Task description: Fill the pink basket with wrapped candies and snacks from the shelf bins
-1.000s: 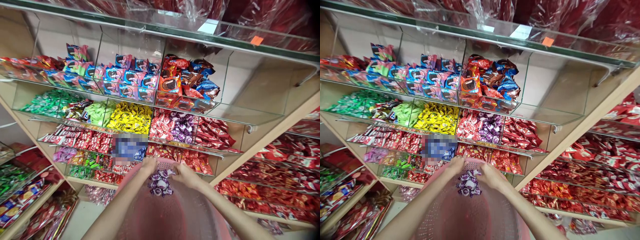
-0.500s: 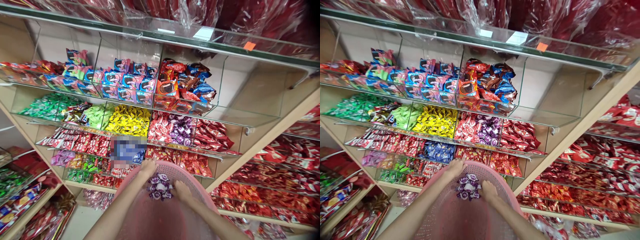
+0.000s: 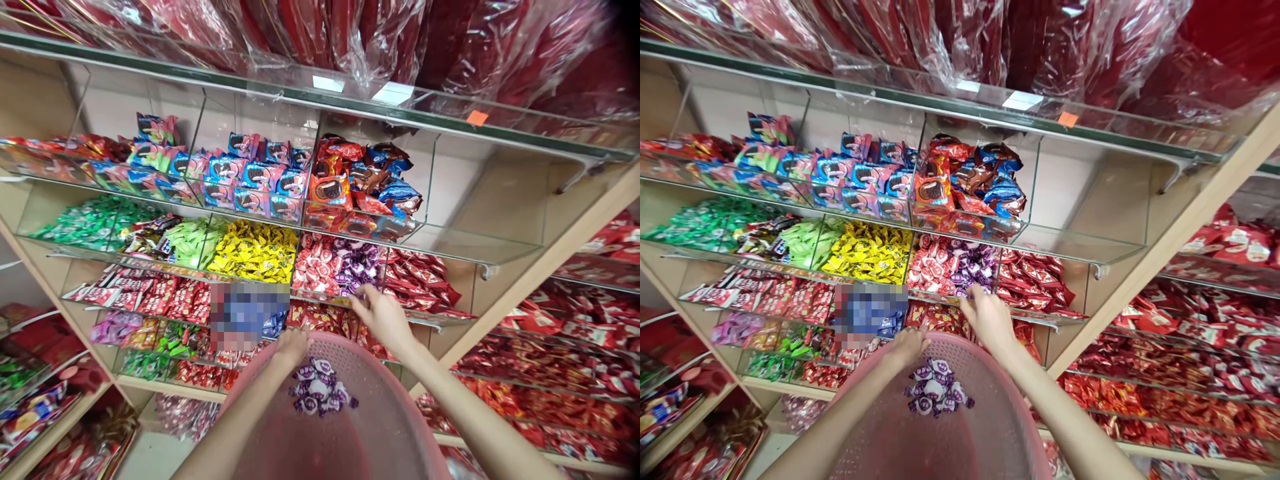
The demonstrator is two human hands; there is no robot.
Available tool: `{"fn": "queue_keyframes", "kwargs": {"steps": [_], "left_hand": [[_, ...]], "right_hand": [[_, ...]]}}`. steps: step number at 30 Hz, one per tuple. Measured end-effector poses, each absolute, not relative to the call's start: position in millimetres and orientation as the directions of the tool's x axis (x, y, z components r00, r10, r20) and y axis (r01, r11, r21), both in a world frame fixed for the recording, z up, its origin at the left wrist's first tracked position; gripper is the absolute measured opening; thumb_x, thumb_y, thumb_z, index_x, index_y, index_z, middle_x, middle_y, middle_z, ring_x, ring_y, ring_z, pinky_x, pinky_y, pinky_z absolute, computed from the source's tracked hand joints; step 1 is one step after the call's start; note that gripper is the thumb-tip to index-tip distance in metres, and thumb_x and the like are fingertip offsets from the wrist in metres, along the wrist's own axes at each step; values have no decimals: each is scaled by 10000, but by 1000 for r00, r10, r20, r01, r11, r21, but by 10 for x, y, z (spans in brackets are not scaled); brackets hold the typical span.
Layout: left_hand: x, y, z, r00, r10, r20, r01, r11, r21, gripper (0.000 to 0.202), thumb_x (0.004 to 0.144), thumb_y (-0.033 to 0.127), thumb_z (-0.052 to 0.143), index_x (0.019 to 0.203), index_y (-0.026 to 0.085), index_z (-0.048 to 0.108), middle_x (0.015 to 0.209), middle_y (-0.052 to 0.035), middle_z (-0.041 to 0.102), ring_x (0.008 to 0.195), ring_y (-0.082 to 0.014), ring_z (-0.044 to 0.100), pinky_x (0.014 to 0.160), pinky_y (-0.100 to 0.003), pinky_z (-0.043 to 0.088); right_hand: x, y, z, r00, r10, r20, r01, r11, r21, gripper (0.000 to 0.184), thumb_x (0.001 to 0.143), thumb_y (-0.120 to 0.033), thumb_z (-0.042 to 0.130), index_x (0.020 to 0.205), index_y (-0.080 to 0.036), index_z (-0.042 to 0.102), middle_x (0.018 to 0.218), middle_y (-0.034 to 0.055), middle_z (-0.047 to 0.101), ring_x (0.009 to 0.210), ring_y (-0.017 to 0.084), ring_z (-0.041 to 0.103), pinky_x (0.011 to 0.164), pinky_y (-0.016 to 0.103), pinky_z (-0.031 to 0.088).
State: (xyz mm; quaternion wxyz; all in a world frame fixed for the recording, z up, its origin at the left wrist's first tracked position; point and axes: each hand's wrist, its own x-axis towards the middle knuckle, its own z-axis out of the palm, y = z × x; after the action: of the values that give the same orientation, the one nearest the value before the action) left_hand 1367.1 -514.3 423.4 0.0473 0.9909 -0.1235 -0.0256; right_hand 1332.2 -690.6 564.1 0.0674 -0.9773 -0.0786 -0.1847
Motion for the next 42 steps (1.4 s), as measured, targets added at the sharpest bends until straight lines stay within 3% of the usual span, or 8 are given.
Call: {"fn": "queue_keyframes", "kwargs": {"steps": [4,9,21,28,31,35,38,42], "left_hand": [[13666,-5138,4249,966,-257,-36,-252,-962,107,412,850,374,341,1168,160,491,976,-137,635,923,-270,580,761,-371,449],[13659,-5135,4293,965,-255,-58,-248,-963,110,402,849,370,348,1158,161,501,981,-133,634,932,-267,579,771,-370,446],[13680,-5131,4263,963,-267,-47,-262,-961,93,420,853,386,331,1167,159,495,981,-128,636,931,-268,579,756,-370,449],[13675,-5140,4294,964,-260,-60,-253,-962,99,415,853,381,342,1174,160,483,990,-124,631,937,-262,576,766,-363,446],[13679,-5148,4294,963,-260,-70,-252,-962,100,415,851,393,339,1164,165,489,1001,-127,625,941,-265,574,768,-368,443],[13678,-5146,4279,964,-255,-75,-247,-964,103,426,855,399,327,1179,165,473,1013,-137,619,952,-264,570,774,-368,436],[13675,-5137,4259,966,-249,-64,-241,-964,116,420,854,394,334,1181,168,468,1014,-132,619,953,-259,568,768,-359,438],[13676,-5135,4240,965,-256,-48,-249,-961,121,429,851,401,340,1187,168,469,1018,-126,620,959,-255,565,776,-352,437]], "right_hand": [[13633,-6922,5900,906,45,421,7,-996,93,362,871,-418,333,1127,-178,423,785,89,635,734,216,615,580,260,374],[13864,-6875,5871,932,62,356,-30,-968,247,297,881,-360,340,1048,-132,428,824,135,627,776,228,627,616,269,417],[13883,-6807,5874,919,30,394,-65,-972,227,247,879,-311,333,981,-122,455,804,146,635,771,244,629,614,285,432],[13592,-6882,5959,907,42,418,-53,-975,215,346,883,-416,291,1025,-152,466,769,125,630,726,241,620,600,283,401],[13298,-6920,5928,894,103,437,59,-992,112,413,864,-479,304,1084,-174,477,714,85,626,648,213,604,557,255,365],[13000,-6996,5524,915,268,302,335,-922,-196,363,824,-476,401,1051,-228,535,571,-17,564,504,132,516,507,221,308],[12941,-7082,4939,944,289,160,331,-838,-434,310,788,-449,459,926,-207,595,537,-31,524,489,110,450,475,214,282],[12968,-7174,4191,948,318,7,236,-690,-684,308,775,-427,474,803,-154,614,642,-2,586,533,101,454,481,202,318]]}}
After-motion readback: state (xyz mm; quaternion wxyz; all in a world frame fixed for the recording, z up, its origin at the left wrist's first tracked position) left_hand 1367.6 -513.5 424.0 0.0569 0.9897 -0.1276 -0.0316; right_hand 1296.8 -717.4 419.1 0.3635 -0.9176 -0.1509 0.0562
